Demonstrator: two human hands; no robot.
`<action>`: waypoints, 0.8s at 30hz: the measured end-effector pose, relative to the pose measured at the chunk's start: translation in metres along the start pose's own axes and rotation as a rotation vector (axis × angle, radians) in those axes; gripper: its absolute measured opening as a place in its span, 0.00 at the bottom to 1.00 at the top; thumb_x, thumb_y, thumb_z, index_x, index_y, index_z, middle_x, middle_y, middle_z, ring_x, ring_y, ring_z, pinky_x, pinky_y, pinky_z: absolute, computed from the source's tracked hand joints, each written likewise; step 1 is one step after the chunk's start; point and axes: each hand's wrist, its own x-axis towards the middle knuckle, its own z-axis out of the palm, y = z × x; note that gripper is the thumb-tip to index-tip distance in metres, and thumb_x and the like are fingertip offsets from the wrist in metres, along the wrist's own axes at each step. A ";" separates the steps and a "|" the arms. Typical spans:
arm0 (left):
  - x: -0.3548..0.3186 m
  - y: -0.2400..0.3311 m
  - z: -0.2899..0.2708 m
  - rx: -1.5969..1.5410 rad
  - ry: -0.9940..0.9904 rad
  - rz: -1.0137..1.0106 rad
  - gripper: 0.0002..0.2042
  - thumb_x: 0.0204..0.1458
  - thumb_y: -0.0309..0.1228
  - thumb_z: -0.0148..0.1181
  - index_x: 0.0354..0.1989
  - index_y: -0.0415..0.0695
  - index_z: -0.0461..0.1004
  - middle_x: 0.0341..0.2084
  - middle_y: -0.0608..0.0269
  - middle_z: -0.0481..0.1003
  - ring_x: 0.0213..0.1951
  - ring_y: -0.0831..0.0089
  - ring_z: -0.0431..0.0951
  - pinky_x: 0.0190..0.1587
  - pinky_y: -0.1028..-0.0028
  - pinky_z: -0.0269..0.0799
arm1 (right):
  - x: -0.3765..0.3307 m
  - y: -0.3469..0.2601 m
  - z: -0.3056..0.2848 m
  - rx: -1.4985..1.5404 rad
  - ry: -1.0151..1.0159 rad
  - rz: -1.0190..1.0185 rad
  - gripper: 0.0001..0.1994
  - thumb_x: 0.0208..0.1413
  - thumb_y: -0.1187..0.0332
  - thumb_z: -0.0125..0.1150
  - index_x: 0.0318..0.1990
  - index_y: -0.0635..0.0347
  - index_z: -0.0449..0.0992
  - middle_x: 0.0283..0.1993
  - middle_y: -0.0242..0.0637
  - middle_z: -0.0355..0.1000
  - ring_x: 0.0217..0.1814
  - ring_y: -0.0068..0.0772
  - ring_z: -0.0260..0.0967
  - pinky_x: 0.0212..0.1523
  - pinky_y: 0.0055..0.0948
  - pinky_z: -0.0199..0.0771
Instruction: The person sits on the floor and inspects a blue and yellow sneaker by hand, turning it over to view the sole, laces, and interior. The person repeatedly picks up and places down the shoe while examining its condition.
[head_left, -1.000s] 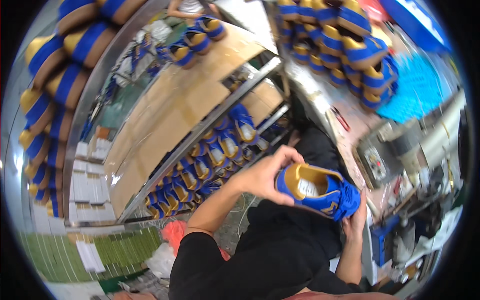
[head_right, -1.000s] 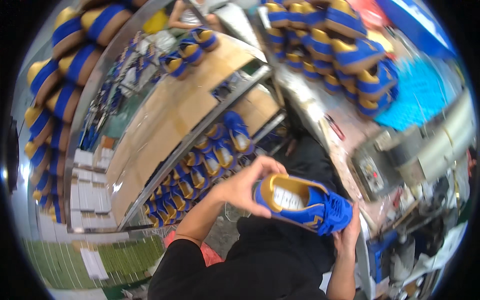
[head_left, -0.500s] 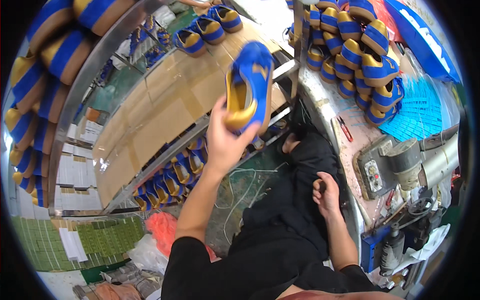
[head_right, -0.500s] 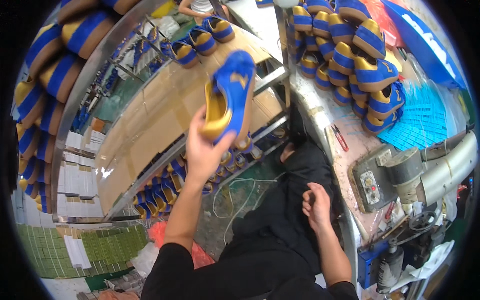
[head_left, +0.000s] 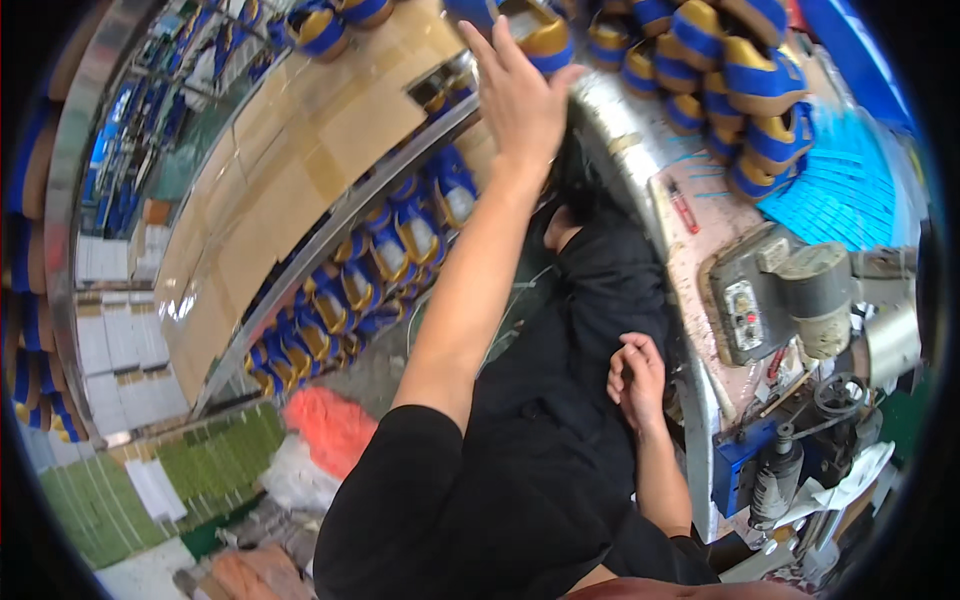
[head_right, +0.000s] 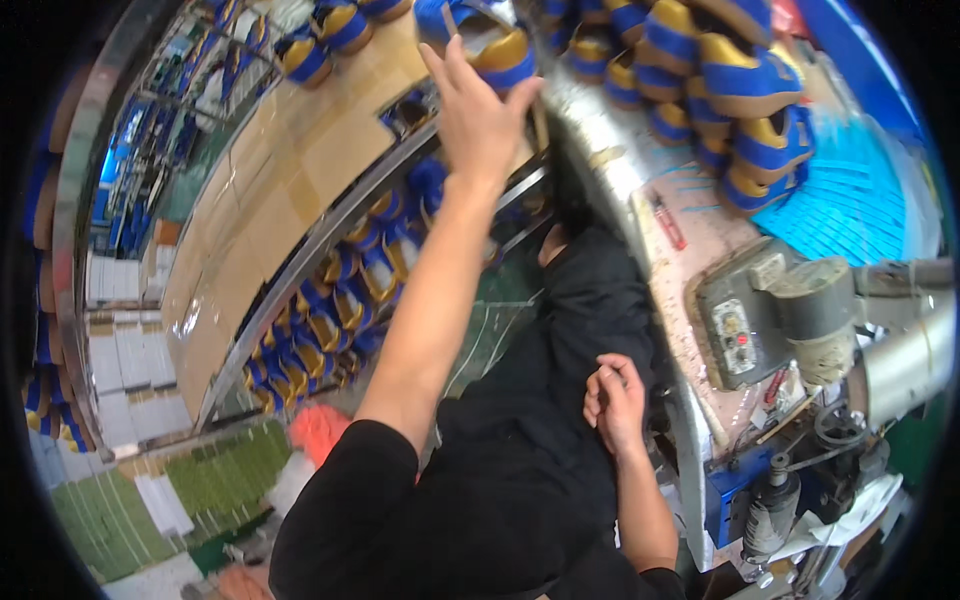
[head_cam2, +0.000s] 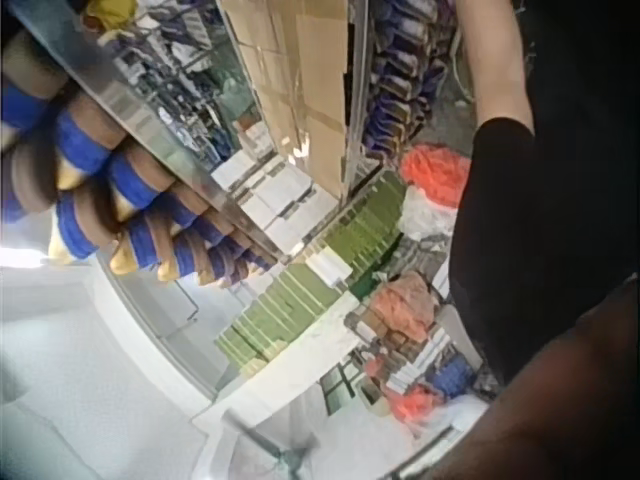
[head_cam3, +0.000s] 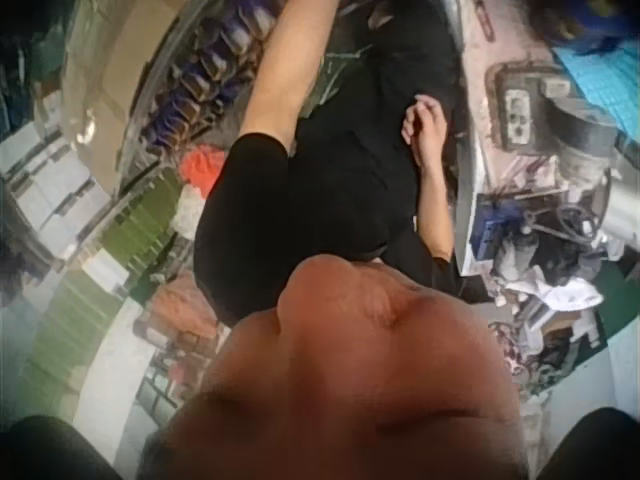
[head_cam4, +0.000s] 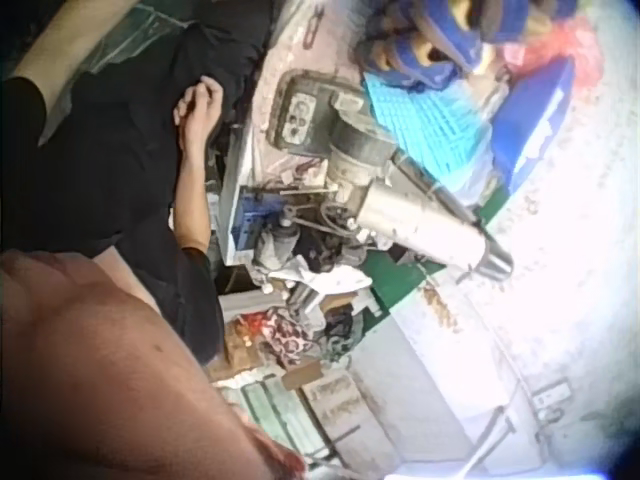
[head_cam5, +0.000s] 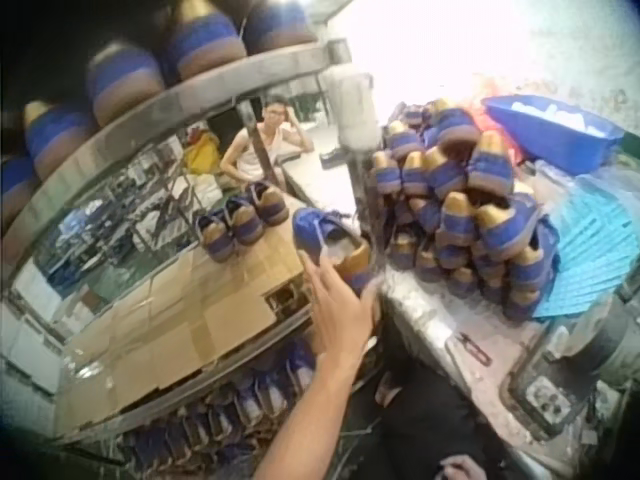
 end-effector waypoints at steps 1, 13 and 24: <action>-0.024 -0.008 -0.004 -0.026 0.024 0.094 0.36 0.46 0.42 0.71 0.59 0.37 0.60 0.61 0.30 0.56 0.57 0.37 0.66 0.56 0.53 0.66 | 0.002 0.002 -0.001 -0.020 -0.027 0.010 0.09 0.66 0.66 0.49 0.49 0.58 0.66 0.26 0.33 0.64 0.17 0.20 0.58 0.14 0.20 0.58; -0.217 -0.204 -0.039 0.596 -0.658 -0.207 0.21 0.43 0.39 0.70 0.43 0.40 0.77 0.52 0.51 0.69 0.58 0.49 0.61 0.56 0.53 0.58 | 0.021 -0.001 -0.007 0.032 -0.177 0.025 0.18 0.70 0.57 0.44 0.48 0.65 0.70 0.28 0.36 0.65 0.19 0.23 0.61 0.17 0.23 0.65; -0.229 -0.093 -0.135 0.060 -0.617 -0.071 0.10 0.44 0.28 0.70 0.35 0.40 0.77 0.50 0.55 0.73 0.59 0.45 0.65 0.60 0.48 0.60 | 0.016 0.007 -0.009 -0.087 -0.180 -0.050 0.22 0.69 0.64 0.44 0.64 0.70 0.60 0.38 0.47 0.75 0.33 0.35 0.75 0.37 0.35 0.79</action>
